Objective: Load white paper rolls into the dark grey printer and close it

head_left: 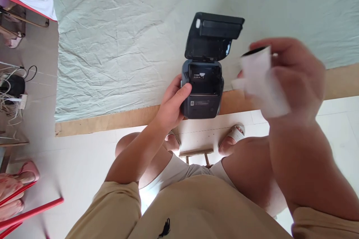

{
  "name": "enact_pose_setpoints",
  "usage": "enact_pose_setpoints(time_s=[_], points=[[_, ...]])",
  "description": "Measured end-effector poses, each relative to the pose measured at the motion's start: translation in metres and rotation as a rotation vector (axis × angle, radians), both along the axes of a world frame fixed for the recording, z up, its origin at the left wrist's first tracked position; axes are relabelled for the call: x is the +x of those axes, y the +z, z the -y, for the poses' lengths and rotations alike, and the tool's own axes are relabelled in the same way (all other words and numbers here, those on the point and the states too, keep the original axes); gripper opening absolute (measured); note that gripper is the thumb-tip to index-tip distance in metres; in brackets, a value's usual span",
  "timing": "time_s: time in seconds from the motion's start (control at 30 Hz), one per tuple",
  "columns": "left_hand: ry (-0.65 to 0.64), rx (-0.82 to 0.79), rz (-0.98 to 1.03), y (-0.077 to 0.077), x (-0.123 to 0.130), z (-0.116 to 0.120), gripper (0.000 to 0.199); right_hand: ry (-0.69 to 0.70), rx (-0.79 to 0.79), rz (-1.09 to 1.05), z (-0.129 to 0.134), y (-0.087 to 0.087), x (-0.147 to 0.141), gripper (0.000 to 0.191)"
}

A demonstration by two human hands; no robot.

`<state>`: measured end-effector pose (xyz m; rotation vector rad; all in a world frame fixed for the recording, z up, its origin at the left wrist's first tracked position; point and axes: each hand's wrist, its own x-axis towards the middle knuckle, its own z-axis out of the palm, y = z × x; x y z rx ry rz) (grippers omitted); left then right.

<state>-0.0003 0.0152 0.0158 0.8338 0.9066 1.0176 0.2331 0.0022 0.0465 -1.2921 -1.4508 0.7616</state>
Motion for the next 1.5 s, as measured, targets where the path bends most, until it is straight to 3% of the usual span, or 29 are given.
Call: enact_pose_setpoints(time_s=[0.07,0.1,0.23,0.5,0.73,0.87,0.97,1.03,1.17,1.27,1.33,1.4,1.5], points=[[0.005,-0.038,0.029,0.001,0.001,-0.001,0.052,-0.065,-0.049,-0.230,-0.009,-0.018,0.007,0.058],[-0.001,-0.049,0.033,0.002,0.001,-0.001,0.052,-0.073,-0.076,-0.230,-0.014,-0.027,0.011,0.057],[-0.031,-0.049,0.025,0.003,-0.001,-0.001,0.051,-0.039,-0.038,0.030,-0.019,-0.051,0.018,0.045],[-0.052,-0.033,0.016,-0.001,-0.002,-0.002,0.058,-0.067,0.039,0.358,-0.012,-0.042,0.015,0.026],[-0.057,-0.032,0.020,-0.002,-0.002,-0.002,0.059,-0.018,-0.032,0.438,-0.012,-0.045,0.008,0.048],[-0.056,-0.026,-0.001,-0.003,-0.004,-0.001,0.062,-0.030,0.098,0.473,-0.009,-0.032,0.012,0.052],[-0.063,-0.027,-0.011,-0.005,-0.004,-0.001,0.065,-0.149,0.232,0.454,-0.012,-0.028,0.034,0.038],[-0.069,-0.026,-0.001,-0.005,-0.005,-0.001,0.066,-0.318,0.254,0.541,-0.018,-0.034,0.055,0.044],[-0.065,-0.049,0.017,-0.003,-0.005,-0.002,0.065,-0.440,0.065,0.808,-0.032,-0.051,0.082,0.064],[-0.064,-0.054,0.019,-0.001,-0.004,-0.002,0.065,-0.471,-0.133,0.883,-0.039,-0.053,0.079,0.056],[-0.066,-0.056,0.021,0.000,-0.004,-0.001,0.063,-0.535,-0.183,0.924,-0.040,-0.051,0.074,0.044],[-0.065,-0.068,0.028,0.000,-0.003,-0.001,0.062,-0.587,-0.100,0.882,-0.039,-0.051,0.071,0.039],[-0.065,-0.080,0.038,0.000,-0.004,-0.001,0.065,-0.507,0.132,0.574,-0.034,-0.054,0.071,0.054]])
